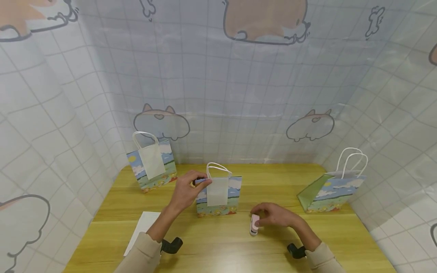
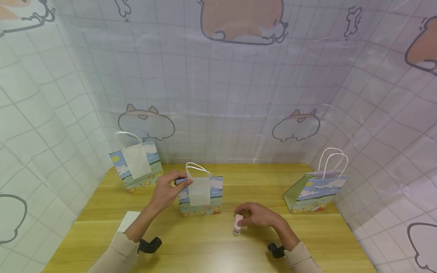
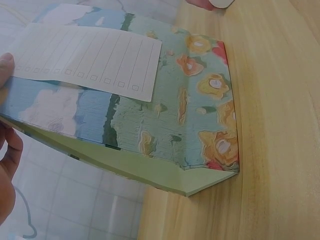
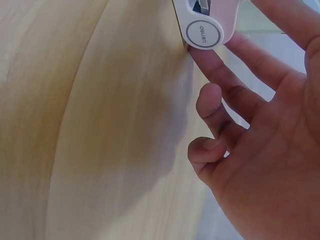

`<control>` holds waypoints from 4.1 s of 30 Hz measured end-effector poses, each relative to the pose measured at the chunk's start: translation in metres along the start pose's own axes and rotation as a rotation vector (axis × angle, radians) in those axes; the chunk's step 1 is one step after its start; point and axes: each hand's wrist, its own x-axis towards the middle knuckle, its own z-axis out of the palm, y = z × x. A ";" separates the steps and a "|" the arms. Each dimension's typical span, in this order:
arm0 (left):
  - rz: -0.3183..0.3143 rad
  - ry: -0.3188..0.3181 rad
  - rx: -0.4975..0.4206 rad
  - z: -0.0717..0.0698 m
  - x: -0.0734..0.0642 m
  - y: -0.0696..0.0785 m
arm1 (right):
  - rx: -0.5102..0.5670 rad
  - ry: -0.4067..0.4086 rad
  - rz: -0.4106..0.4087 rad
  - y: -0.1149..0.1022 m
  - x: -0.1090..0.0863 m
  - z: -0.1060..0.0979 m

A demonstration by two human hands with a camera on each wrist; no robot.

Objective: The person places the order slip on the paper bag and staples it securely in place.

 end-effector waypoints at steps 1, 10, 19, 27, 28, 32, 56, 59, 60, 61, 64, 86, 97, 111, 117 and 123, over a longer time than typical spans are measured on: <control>0.001 0.001 0.000 0.000 0.000 0.000 | -0.010 0.004 0.006 0.000 0.000 0.000; 0.017 0.013 -0.002 0.000 0.001 0.001 | -0.069 0.024 0.037 0.003 -0.002 0.001; 0.030 0.017 0.005 0.001 0.000 0.000 | -0.103 0.011 0.023 0.002 -0.001 0.000; 0.025 0.012 -0.005 0.001 0.001 0.000 | -0.065 0.017 0.057 0.001 -0.003 -0.001; 0.025 0.012 -0.003 0.001 0.000 0.000 | -0.057 0.016 0.061 0.002 -0.003 -0.001; 0.031 0.016 -0.001 0.001 0.000 0.000 | -0.034 0.008 0.064 0.004 -0.004 0.000; 0.004 0.000 -0.002 0.001 0.000 0.002 | 0.031 -0.039 0.020 0.002 -0.007 0.004; -0.001 -0.002 -0.003 0.001 0.000 0.002 | 0.042 -0.045 0.015 0.000 -0.007 0.005; -0.002 -0.001 -0.001 0.001 0.000 0.002 | 0.041 -0.044 0.015 0.000 -0.007 0.005; 0.001 0.000 -0.002 0.001 0.000 0.002 | 0.040 -0.043 0.015 0.000 -0.007 0.005; 0.016 0.007 -0.003 0.001 0.000 0.002 | 0.039 -0.039 0.013 0.001 -0.006 0.005; 0.008 -0.001 -0.011 -0.001 0.003 0.003 | -0.054 0.152 -0.095 -0.017 -0.003 -0.012; 0.008 -0.001 -0.015 0.000 0.003 0.002 | -0.001 0.223 -0.129 -0.027 -0.005 -0.019; 0.005 -0.005 -0.015 -0.001 0.003 0.002 | 0.101 0.234 -0.178 -0.047 -0.005 -0.030; -0.008 -0.009 -0.015 -0.001 0.003 0.003 | 0.143 0.292 -0.247 -0.051 -0.003 -0.033; -0.005 -0.002 -0.014 -0.001 0.003 0.004 | 0.178 0.365 -0.273 -0.062 -0.001 -0.037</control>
